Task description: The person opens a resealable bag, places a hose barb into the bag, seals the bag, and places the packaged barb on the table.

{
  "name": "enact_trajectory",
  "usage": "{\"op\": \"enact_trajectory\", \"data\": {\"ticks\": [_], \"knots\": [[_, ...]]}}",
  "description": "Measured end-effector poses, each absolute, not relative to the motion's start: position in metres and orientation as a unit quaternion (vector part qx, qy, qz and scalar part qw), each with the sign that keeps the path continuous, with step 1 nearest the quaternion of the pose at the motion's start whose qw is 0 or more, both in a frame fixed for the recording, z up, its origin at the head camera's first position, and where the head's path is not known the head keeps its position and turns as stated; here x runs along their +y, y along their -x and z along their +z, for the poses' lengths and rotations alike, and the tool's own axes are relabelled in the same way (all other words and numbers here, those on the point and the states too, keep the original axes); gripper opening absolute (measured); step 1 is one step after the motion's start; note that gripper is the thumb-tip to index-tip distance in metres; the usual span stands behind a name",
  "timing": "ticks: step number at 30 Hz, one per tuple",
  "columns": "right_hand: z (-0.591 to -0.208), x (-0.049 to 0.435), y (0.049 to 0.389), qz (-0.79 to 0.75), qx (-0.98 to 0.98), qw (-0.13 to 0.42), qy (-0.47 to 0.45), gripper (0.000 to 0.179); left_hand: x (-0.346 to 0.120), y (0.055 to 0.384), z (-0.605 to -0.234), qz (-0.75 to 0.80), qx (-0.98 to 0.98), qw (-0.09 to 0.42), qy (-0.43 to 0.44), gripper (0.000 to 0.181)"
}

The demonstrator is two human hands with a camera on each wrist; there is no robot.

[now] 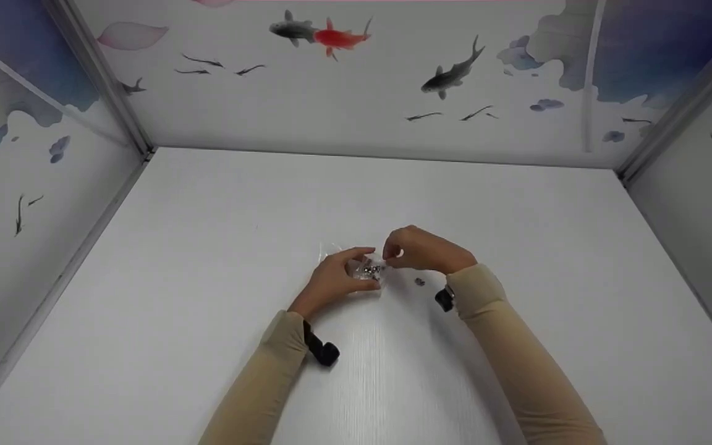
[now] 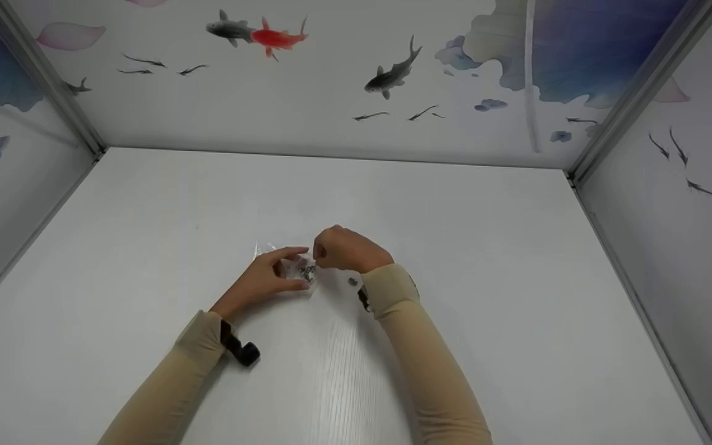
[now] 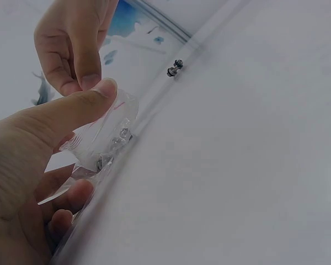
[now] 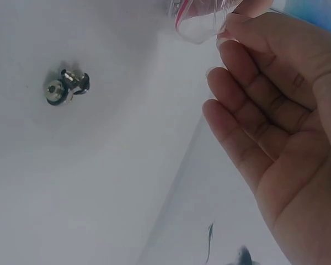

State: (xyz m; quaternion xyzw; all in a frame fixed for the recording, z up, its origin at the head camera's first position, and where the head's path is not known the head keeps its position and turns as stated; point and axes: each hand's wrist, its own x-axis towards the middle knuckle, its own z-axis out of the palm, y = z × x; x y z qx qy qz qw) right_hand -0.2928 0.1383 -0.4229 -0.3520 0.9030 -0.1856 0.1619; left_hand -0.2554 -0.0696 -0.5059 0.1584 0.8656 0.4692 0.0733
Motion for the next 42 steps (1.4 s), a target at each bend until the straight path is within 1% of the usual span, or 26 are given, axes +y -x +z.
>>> {"op": "enact_trajectory", "data": {"ticks": [13,19,27,37,42], "knots": [[-0.423,0.145,0.292,-0.177,0.903,0.161,0.358,0.017,-0.070,0.256,-0.507,0.466,0.868,0.077,-0.153,0.071],[-0.426,0.155,0.292,-0.180,0.900,0.158,0.365,0.017,-0.070,0.256,-0.507,0.470,0.866,0.069,-0.157,0.069],[-0.434,0.167,0.292,-0.172,0.912,0.179,0.326,0.017,-0.070,0.255,-0.506,0.477,0.862,0.072,-0.155,0.070],[-0.442,0.180,0.291,-0.186,0.918,0.210,0.281,0.012,-0.070,0.255,-0.507,0.474,0.864,0.059,-0.160,0.070],[-0.444,0.185,0.290,-0.175,0.922,0.213,0.274,0.011,-0.069,0.255,-0.506,0.468,0.867,0.060,-0.157,0.069]]}}
